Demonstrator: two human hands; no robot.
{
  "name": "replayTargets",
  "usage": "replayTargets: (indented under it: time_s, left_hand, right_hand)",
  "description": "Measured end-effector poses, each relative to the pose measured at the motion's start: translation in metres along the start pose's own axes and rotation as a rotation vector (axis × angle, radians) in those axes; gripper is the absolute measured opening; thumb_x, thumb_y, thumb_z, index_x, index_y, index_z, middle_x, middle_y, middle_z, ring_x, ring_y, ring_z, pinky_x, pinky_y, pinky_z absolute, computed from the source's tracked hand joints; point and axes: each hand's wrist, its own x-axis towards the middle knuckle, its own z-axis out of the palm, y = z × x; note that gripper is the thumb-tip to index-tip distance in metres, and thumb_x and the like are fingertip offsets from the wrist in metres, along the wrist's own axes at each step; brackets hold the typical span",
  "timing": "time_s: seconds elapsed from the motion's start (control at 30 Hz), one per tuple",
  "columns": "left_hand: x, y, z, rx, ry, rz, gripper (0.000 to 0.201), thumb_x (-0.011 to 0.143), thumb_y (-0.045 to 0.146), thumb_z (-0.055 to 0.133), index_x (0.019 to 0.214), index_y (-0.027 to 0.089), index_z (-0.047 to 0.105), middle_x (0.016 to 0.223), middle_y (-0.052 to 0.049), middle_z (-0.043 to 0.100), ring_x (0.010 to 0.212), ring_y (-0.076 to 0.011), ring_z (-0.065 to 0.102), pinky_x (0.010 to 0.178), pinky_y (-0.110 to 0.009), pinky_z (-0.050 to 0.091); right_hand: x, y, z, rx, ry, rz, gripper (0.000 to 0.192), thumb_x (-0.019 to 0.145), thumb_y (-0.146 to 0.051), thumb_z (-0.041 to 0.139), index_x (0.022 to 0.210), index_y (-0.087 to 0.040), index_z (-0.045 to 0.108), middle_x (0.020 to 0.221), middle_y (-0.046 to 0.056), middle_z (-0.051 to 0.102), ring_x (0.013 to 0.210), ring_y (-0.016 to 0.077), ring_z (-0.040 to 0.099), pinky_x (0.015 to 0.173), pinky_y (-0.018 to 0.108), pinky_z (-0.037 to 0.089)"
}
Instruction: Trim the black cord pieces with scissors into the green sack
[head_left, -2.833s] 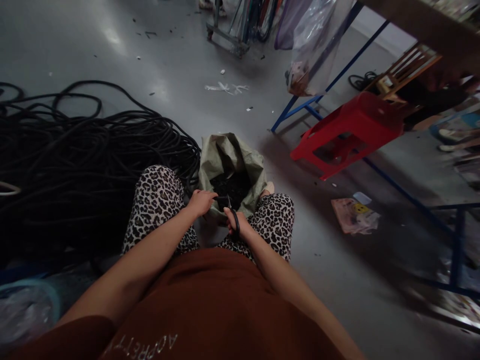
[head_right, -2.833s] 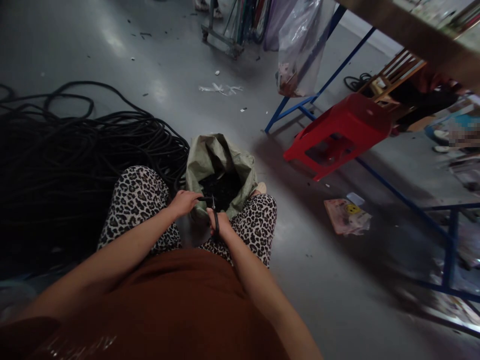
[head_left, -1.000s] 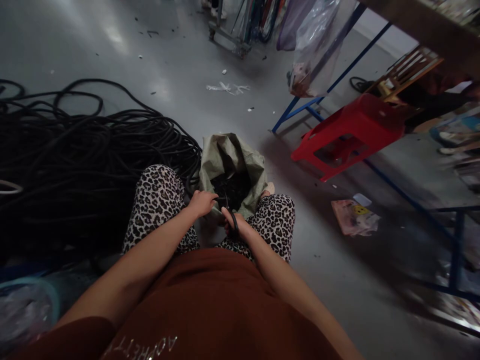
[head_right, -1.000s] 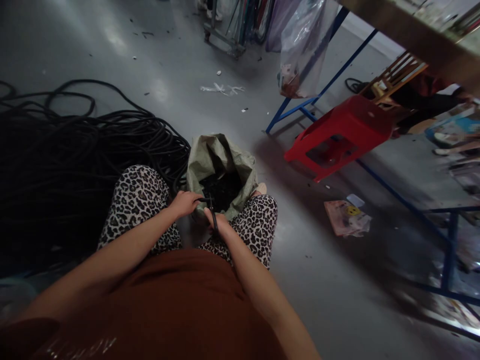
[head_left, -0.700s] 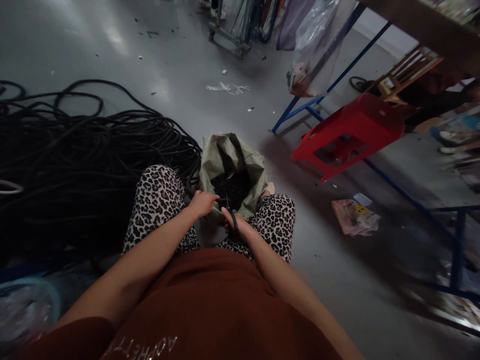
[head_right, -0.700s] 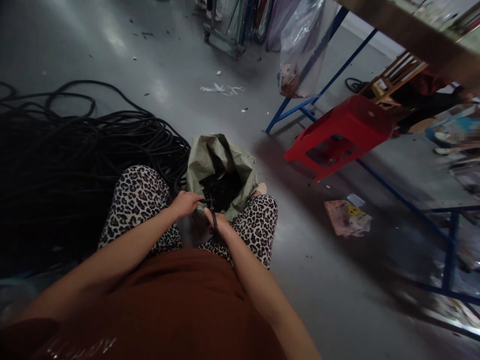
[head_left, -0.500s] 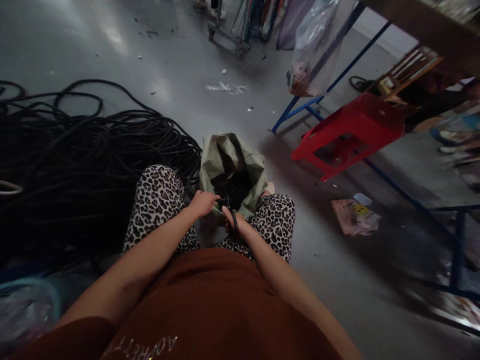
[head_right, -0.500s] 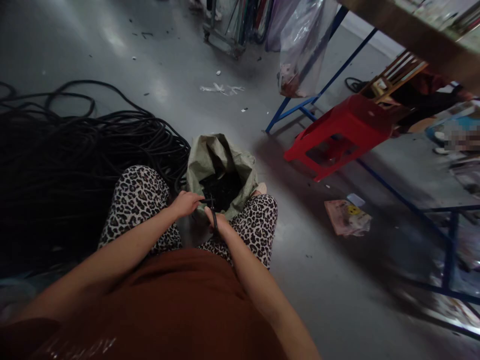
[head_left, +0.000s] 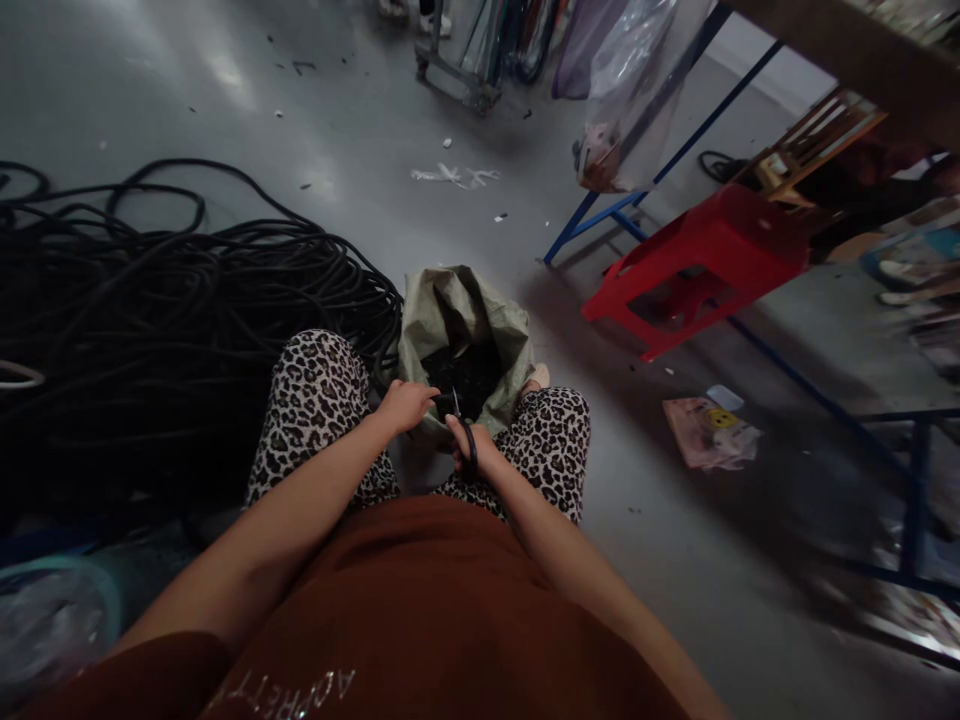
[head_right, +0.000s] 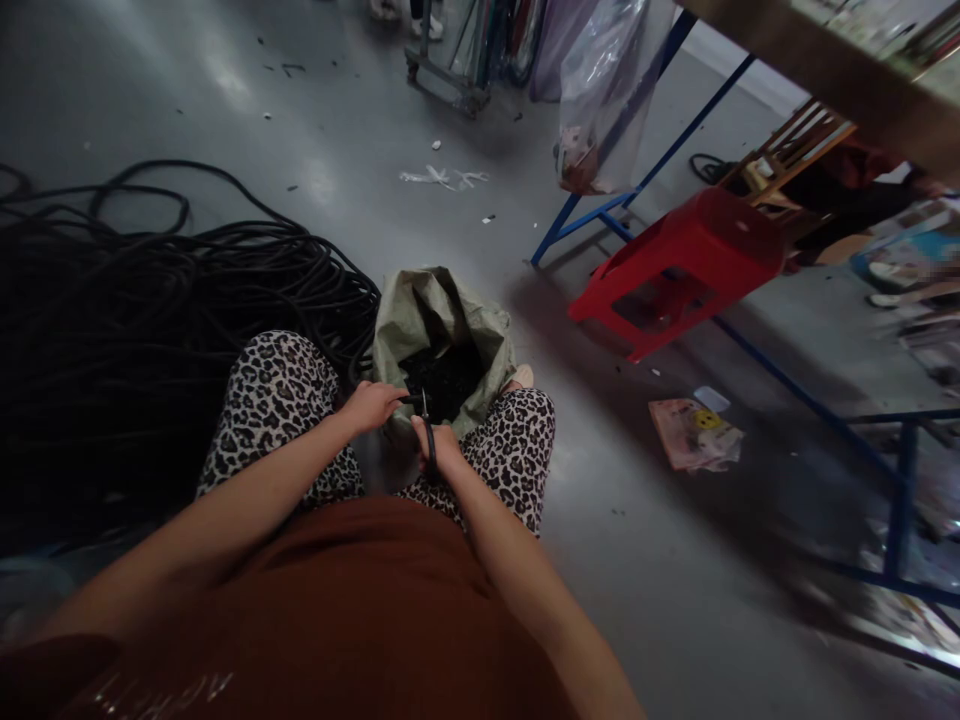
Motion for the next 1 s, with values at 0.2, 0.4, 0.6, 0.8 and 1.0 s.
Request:
replayTargets:
  time_s: [0.2,0.4,0.6,0.8,1.0]
  left_hand:
    - [0.000,0.000,0.001,-0.022,0.003,-0.007,0.032,0.086,0.027,0.043,0.113,0.029,0.060,0.108,-0.004,0.067,0.102,-0.0209,0.058,0.083,-0.033,0.036]
    - [0.000,0.000,0.002,-0.028,0.001,-0.015,0.032,0.087,0.028,0.042,0.114,0.029,0.059,0.108,-0.003,0.067,0.103,-0.0200,0.058,0.082,-0.032,0.037]
    - [0.001,-0.001,0.003,-0.018,0.002,-0.014,0.033,0.087,0.027,0.041,0.114,0.029,0.059,0.111,-0.003,0.066,0.103,-0.0206,0.058,0.083,-0.033,0.038]
    - [0.001,0.000,0.001,-0.021,-0.011,-0.022,0.032,0.086,0.027,0.042,0.113,0.029,0.060,0.109,-0.004,0.067,0.102,-0.0200,0.058,0.084,-0.032,0.037]
    - [0.000,0.001,-0.001,-0.018,-0.024,-0.044,0.033,0.086,0.025,0.042,0.112,0.030,0.061,0.108,-0.004,0.067,0.103,-0.0200,0.058,0.085,-0.033,0.036]
  right_hand:
    - [0.003,0.002,0.001,-0.036,-0.003,-0.011,0.055,0.083,-0.063,0.041,0.063,-0.013,0.054,0.044,0.003,0.053,0.030,0.0141,0.051,0.030,0.023,0.042]
    - [-0.002,-0.002,-0.002,-0.142,0.024,-0.051,0.058,0.084,-0.064,0.038,0.060,-0.014,0.055,0.045,0.004,0.053,0.032,0.0134,0.051,0.033,0.021,0.040]
    - [-0.007,-0.006,-0.006,-0.263,0.015,-0.097,0.057,0.088,-0.057,0.035,0.057,-0.014,0.056,0.046,0.005,0.053,0.037,0.0136,0.053,0.041,0.022,0.043]
    - [-0.008,-0.007,-0.007,-0.323,0.025,-0.112,0.058,0.088,-0.058,0.036,0.057,-0.014,0.058,0.047,0.006,0.055,0.044,0.0154,0.057,0.047,0.022,0.045]
    - [-0.010,-0.007,-0.007,-0.288,0.008,-0.070,0.056,0.085,-0.059,0.041,0.056,-0.015,0.055,0.043,0.003,0.051,0.036,0.0141,0.051,0.040,0.023,0.042]
